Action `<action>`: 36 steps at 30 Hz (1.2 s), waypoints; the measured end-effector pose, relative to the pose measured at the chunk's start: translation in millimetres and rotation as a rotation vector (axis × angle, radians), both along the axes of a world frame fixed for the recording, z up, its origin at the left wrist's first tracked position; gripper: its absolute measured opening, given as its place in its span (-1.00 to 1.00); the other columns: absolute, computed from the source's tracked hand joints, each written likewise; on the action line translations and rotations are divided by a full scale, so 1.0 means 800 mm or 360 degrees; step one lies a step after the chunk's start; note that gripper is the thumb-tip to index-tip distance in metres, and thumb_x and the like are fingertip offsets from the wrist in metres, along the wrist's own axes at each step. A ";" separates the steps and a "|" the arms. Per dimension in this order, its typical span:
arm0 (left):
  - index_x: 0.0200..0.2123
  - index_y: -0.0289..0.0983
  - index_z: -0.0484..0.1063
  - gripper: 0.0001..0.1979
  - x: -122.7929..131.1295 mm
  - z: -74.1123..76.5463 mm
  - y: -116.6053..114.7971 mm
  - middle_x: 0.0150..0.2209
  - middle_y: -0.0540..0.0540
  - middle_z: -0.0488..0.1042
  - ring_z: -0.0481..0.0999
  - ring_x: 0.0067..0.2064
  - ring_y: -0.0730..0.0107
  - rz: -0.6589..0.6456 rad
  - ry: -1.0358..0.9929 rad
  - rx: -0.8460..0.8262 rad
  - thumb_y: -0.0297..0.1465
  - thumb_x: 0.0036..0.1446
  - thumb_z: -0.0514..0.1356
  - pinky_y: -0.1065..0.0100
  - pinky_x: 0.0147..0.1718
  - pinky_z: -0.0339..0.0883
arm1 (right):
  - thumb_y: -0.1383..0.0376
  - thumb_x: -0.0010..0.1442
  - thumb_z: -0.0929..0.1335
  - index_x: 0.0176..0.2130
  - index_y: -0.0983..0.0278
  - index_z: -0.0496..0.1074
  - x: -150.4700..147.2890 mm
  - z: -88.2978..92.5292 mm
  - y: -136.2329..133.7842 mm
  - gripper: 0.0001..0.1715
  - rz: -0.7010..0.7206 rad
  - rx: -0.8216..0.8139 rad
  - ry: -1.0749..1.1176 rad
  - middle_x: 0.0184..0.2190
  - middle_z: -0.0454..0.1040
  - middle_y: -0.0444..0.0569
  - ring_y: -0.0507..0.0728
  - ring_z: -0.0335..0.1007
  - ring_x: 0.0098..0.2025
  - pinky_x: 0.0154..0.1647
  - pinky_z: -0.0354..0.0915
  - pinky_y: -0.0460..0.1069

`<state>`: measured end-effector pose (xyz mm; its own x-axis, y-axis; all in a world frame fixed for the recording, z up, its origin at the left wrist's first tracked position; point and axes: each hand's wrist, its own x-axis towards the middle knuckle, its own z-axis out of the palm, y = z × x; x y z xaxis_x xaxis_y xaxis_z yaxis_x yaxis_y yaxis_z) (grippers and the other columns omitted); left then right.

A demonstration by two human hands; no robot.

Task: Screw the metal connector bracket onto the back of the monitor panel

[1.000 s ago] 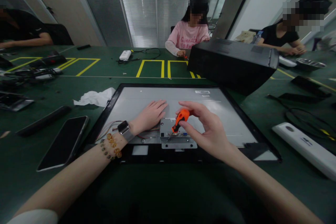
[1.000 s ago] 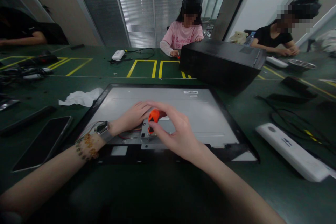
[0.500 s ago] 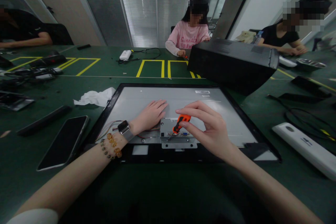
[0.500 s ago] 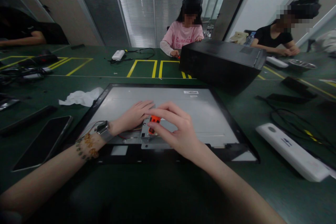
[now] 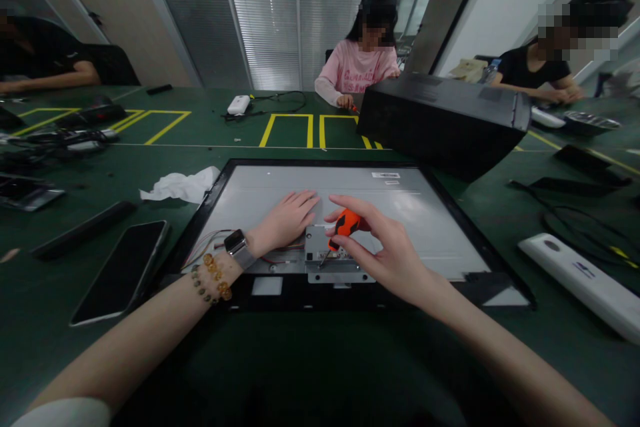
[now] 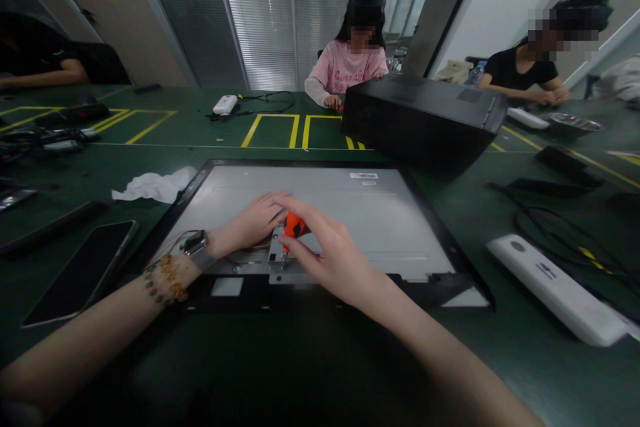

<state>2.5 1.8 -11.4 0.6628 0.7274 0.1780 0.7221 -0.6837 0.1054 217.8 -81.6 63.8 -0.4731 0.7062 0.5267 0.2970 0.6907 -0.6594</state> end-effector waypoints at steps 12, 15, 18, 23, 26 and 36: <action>0.08 -0.29 0.29 -0.65 0.000 0.003 -0.002 0.22 -0.19 0.25 0.15 0.28 0.20 0.0005 0.0021 -0.0005 -0.42 0.33 -0.13 0.00 0.22 0.01 | 0.35 0.28 0.28 0.20 0.20 0.12 0.002 0.001 0.000 -0.47 0.0004 -0.0034 -0.0023 -0.01 0.45 0.08 0.15 0.45 -0.03 -0.04 0.38 0.08; 0.10 -0.31 0.27 -0.65 0.000 0.002 -0.002 0.23 -0.21 0.23 0.13 0.28 0.18 0.0017 0.0024 -0.0005 -0.42 0.33 -0.13 -0.02 0.21 0.02 | 0.34 0.28 0.28 0.19 0.21 0.13 0.002 0.000 0.000 -0.48 -0.0002 -0.0041 -0.0030 -0.02 0.45 0.09 0.16 0.44 -0.02 -0.05 0.39 0.09; 0.08 -0.31 0.28 -0.65 0.000 0.002 -0.001 0.24 -0.21 0.23 0.13 0.29 0.18 0.0017 0.0030 -0.0005 -0.42 0.33 -0.13 -0.02 0.21 0.03 | 0.34 0.28 0.28 0.19 0.21 0.13 0.002 0.000 -0.001 -0.49 -0.0013 -0.0040 -0.0040 -0.02 0.45 0.09 0.17 0.44 -0.02 -0.05 0.38 0.09; 0.12 -0.32 0.26 -0.63 0.001 0.001 -0.002 0.24 -0.23 0.22 0.15 0.28 0.19 0.0031 0.0026 0.0016 -0.40 0.34 -0.13 0.00 0.22 0.03 | 0.34 0.28 0.28 0.18 0.20 0.14 0.001 -0.001 -0.001 -0.50 -0.0004 -0.0053 -0.0038 -0.01 0.45 0.07 0.14 0.45 -0.06 -0.08 0.38 0.06; 0.17 -0.34 0.21 -0.61 0.000 -0.003 0.000 0.25 -0.25 0.20 0.16 0.27 0.18 0.0051 0.0018 0.0038 -0.39 0.35 -0.14 0.02 0.22 0.02 | 0.33 0.28 0.29 0.15 0.19 0.16 0.001 -0.002 -0.001 -0.54 0.0001 -0.0053 -0.0024 -0.02 0.45 0.04 0.11 0.46 -0.10 -0.10 0.38 0.03; 0.19 -0.34 0.20 -0.60 0.000 -0.004 0.001 0.26 -0.25 0.19 0.14 0.28 0.17 0.0051 0.0016 0.0028 -0.40 0.34 -0.12 0.03 0.23 0.03 | 0.32 0.29 0.28 0.19 0.21 0.20 0.004 0.008 0.000 -0.51 -0.0023 0.0180 -0.0157 -0.05 0.45 0.04 0.14 0.40 -0.05 -0.01 0.34 0.07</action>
